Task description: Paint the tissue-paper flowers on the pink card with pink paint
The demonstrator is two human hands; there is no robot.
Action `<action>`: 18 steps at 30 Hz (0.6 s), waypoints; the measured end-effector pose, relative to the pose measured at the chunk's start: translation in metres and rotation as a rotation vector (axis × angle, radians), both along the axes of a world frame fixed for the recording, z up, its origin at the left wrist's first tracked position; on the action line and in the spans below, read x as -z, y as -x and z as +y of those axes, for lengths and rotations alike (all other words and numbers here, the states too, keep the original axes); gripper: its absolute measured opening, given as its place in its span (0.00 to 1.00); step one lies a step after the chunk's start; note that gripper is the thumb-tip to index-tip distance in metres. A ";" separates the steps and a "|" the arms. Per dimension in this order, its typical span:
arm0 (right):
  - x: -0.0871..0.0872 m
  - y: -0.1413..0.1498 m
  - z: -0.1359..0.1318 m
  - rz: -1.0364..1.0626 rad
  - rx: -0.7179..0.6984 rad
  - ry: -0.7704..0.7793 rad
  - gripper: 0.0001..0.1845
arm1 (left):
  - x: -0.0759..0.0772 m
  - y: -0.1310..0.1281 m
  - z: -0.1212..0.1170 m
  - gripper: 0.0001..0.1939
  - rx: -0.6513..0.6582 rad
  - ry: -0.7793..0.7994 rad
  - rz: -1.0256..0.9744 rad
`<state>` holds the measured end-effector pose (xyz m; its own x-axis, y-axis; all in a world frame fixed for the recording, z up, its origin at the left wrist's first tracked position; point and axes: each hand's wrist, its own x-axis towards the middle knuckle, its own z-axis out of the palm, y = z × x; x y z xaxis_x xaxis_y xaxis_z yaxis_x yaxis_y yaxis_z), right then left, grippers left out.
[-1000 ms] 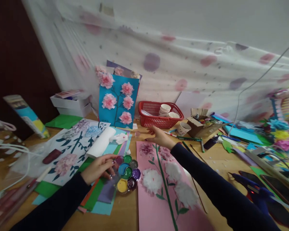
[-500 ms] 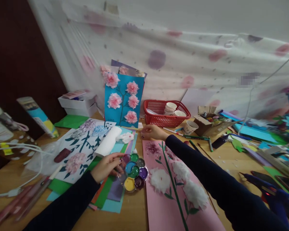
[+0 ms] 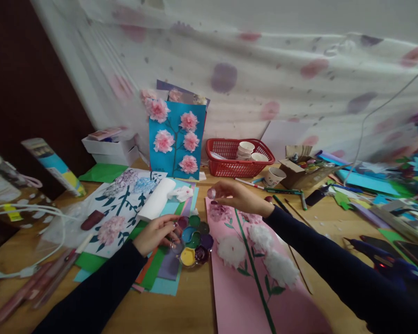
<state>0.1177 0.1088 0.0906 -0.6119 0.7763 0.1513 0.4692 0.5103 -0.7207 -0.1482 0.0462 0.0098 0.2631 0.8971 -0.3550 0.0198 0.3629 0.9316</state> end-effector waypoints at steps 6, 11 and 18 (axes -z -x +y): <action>-0.004 0.002 -0.034 -0.085 -0.058 0.075 0.15 | 0.000 0.001 0.000 0.24 -0.003 0.003 0.000; 0.002 0.004 -0.054 -0.149 -0.038 -0.003 0.13 | -0.002 0.001 0.000 0.23 -0.002 -0.001 -0.002; 0.005 0.006 -0.070 -0.189 -0.139 -0.057 0.10 | -0.002 0.000 0.000 0.19 0.004 -0.014 0.003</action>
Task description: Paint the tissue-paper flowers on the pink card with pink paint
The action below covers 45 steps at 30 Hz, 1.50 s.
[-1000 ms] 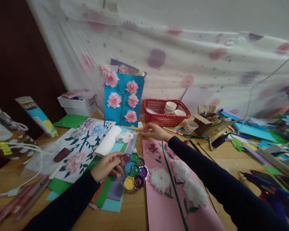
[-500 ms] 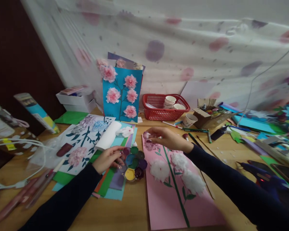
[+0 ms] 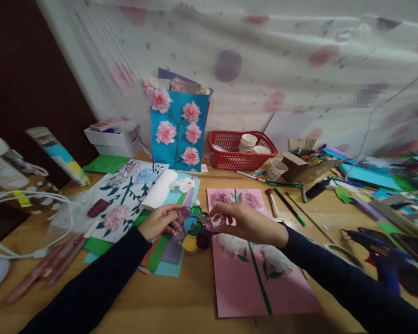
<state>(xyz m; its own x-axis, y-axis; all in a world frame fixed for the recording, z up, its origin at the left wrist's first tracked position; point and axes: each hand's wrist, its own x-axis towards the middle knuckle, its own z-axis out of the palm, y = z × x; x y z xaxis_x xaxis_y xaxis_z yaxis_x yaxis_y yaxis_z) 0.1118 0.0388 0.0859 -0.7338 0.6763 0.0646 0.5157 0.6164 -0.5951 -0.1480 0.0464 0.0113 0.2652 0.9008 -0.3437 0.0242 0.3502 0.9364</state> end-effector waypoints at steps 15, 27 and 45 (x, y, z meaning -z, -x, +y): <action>0.005 0.009 -0.013 -0.039 -0.049 0.018 0.13 | -0.003 -0.002 -0.001 0.18 -0.003 0.007 0.024; 0.012 0.025 -0.016 -0.109 -0.081 -0.010 0.08 | 0.002 -0.001 0.000 0.19 0.012 -0.030 0.047; 0.021 0.025 -0.007 0.145 0.315 0.449 0.10 | 0.003 -0.003 -0.002 0.18 0.009 -0.035 0.043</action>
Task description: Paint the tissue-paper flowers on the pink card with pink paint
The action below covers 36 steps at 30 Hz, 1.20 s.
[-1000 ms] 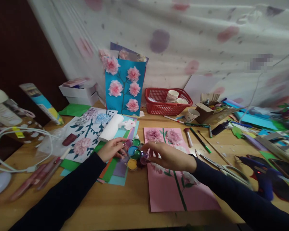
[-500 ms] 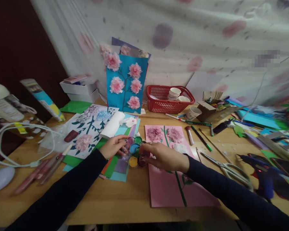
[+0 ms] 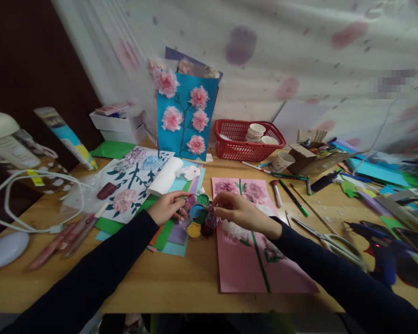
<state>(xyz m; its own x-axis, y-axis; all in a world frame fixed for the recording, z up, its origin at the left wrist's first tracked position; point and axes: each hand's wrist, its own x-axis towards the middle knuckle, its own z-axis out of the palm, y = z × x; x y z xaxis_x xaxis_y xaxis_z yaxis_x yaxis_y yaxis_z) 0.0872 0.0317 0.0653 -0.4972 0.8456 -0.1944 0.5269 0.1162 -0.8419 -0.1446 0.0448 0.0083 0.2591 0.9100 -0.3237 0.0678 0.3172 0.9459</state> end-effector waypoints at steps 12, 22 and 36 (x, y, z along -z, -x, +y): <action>0.001 -0.004 0.012 0.563 0.240 0.597 0.09 | -0.001 0.000 0.000 0.19 0.002 -0.003 0.007; 0.015 0.021 0.022 0.147 -0.050 -0.479 0.11 | -0.004 0.000 0.001 0.18 0.013 0.029 -0.014; 0.023 0.031 0.030 -0.166 -0.255 -0.617 0.09 | 0.000 0.002 0.002 0.18 0.013 0.065 -0.057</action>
